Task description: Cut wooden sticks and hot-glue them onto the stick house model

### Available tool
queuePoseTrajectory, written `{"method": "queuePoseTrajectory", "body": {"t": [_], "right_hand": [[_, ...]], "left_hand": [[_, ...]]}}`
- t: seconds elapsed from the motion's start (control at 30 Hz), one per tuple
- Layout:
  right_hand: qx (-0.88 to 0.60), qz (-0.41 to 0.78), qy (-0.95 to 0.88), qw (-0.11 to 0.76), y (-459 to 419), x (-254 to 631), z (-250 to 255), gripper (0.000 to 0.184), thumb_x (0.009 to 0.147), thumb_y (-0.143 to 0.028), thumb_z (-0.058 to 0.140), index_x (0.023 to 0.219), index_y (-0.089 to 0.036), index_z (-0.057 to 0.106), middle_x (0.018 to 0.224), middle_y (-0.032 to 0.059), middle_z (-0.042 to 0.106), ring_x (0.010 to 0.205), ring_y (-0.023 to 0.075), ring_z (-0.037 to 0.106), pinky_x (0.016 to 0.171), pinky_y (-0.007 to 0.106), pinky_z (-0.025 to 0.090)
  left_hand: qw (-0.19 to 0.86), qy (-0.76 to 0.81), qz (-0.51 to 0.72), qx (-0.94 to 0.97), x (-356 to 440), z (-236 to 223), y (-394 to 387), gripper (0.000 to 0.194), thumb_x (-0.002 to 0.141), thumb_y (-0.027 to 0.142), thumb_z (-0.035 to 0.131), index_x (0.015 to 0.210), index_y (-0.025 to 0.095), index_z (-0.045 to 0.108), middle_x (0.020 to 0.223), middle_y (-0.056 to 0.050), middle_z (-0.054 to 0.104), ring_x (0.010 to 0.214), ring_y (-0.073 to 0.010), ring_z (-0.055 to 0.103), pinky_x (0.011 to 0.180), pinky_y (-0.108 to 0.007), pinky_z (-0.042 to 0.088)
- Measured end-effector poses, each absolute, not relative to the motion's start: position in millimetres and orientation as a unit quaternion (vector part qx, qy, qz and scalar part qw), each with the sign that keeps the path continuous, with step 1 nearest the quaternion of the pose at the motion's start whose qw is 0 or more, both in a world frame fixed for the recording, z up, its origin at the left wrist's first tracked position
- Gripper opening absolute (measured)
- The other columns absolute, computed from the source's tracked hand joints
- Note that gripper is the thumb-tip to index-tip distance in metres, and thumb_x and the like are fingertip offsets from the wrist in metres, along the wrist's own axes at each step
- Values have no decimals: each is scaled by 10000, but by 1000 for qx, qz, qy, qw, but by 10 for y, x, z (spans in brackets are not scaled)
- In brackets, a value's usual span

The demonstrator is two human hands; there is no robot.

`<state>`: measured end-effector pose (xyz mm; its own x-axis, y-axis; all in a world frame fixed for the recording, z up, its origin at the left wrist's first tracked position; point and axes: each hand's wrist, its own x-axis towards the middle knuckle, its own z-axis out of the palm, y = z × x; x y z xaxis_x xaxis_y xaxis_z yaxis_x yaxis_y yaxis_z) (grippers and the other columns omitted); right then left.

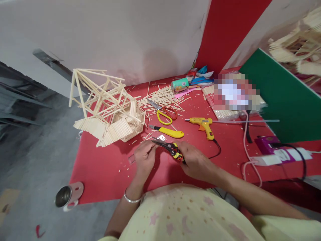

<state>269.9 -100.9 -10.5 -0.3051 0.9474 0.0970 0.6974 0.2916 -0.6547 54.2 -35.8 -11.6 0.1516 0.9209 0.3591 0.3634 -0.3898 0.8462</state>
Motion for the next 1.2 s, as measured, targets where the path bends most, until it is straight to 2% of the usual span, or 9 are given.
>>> {"method": "queuePoseTrajectory", "body": {"t": [0.13, 0.2, 0.3, 0.43, 0.73, 0.87, 0.97, 1.1, 1.2], "right_hand": [[-536, 293, -751, 251, -991, 2682, -143, 572, 798, -78, 497, 1361, -167, 454, 1104, 145, 679, 1023, 293, 664, 889, 439, 545], [-531, 278, -757, 259, -964, 2684, -148, 647, 796, -90, 508, 1429, -172, 405, 1242, 175, 640, 1159, 323, 620, 977, 496, 516], [-529, 248, -767, 265, -928, 2699, -139, 808, 768, -102, 533, 1538, -179, 301, 1441, 208, 515, 1354, 370, 481, 1082, 588, 436], [-528, 237, -773, 258, -922, 2704, -141, 871, 748, -83, 531, 1571, -178, 263, 1449, 210, 507, 1359, 370, 474, 1081, 601, 440], [-508, 264, -783, 246, -936, 2702, -122, 877, 723, -44, 490, 1558, -194, 270, 1479, 180, 511, 1380, 339, 480, 1096, 574, 445], [-513, 270, -770, 267, -950, 2678, -187, 748, 766, -53, 499, 1493, -164, 364, 1390, 196, 583, 1307, 342, 552, 1063, 547, 474], [-519, 289, -756, 275, -947, 2673, -247, 648, 801, -60, 498, 1433, -187, 430, 1318, 171, 638, 1230, 322, 611, 1032, 503, 503], [-522, 241, -773, 269, -907, 2714, -232, 758, 789, -84, 519, 1517, -190, 335, 1439, 186, 546, 1351, 351, 511, 1103, 568, 437], [-521, 225, -783, 253, -878, 2741, -183, 841, 766, -78, 518, 1560, -189, 264, 1473, 193, 505, 1385, 356, 473, 1114, 585, 425]], "left_hand": [[342, 483, 465, 659, 565, -138, -385, 154, 913, 294, 654, 846, 208, 762, 794, -37, 741, 727, -176, 666, 719, -298, 520], [356, 490, 456, 652, 575, -147, -383, 191, 924, 324, 635, 830, 205, 751, 784, -35, 729, 725, -176, 657, 717, -296, 516], [366, 494, 440, 654, 569, -170, -373, 220, 941, 334, 602, 835, 205, 744, 771, -30, 711, 718, -172, 639, 714, -287, 502], [372, 497, 436, 651, 547, -201, -366, 223, 957, 329, 568, 910, 207, 748, 797, -34, 713, 730, -179, 636, 714, -289, 493], [353, 491, 406, 685, 520, -160, -338, 266, 956, 298, 540, 748, 185, 661, 678, -4, 603, 646, -153, 545, 651, -265, 418], [364, 488, 410, 679, 541, -150, -331, 252, 960, 304, 546, 771, 190, 667, 706, -8, 626, 660, -153, 560, 665, -267, 423], [383, 479, 411, 675, 555, -149, -321, 252, 971, 325, 536, 814, 198, 686, 750, -23, 663, 698, -167, 594, 689, -277, 441], [400, 479, 397, 673, 560, -173, -301, 308, 988, 347, 505, 765, 195, 654, 717, -21, 638, 674, -166, 576, 674, -281, 437], [405, 477, 398, 671, 561, -187, -286, 287, 988, 336, 503, 807, 192, 672, 761, -29, 668, 691, -167, 585, 681, -276, 443]]}}
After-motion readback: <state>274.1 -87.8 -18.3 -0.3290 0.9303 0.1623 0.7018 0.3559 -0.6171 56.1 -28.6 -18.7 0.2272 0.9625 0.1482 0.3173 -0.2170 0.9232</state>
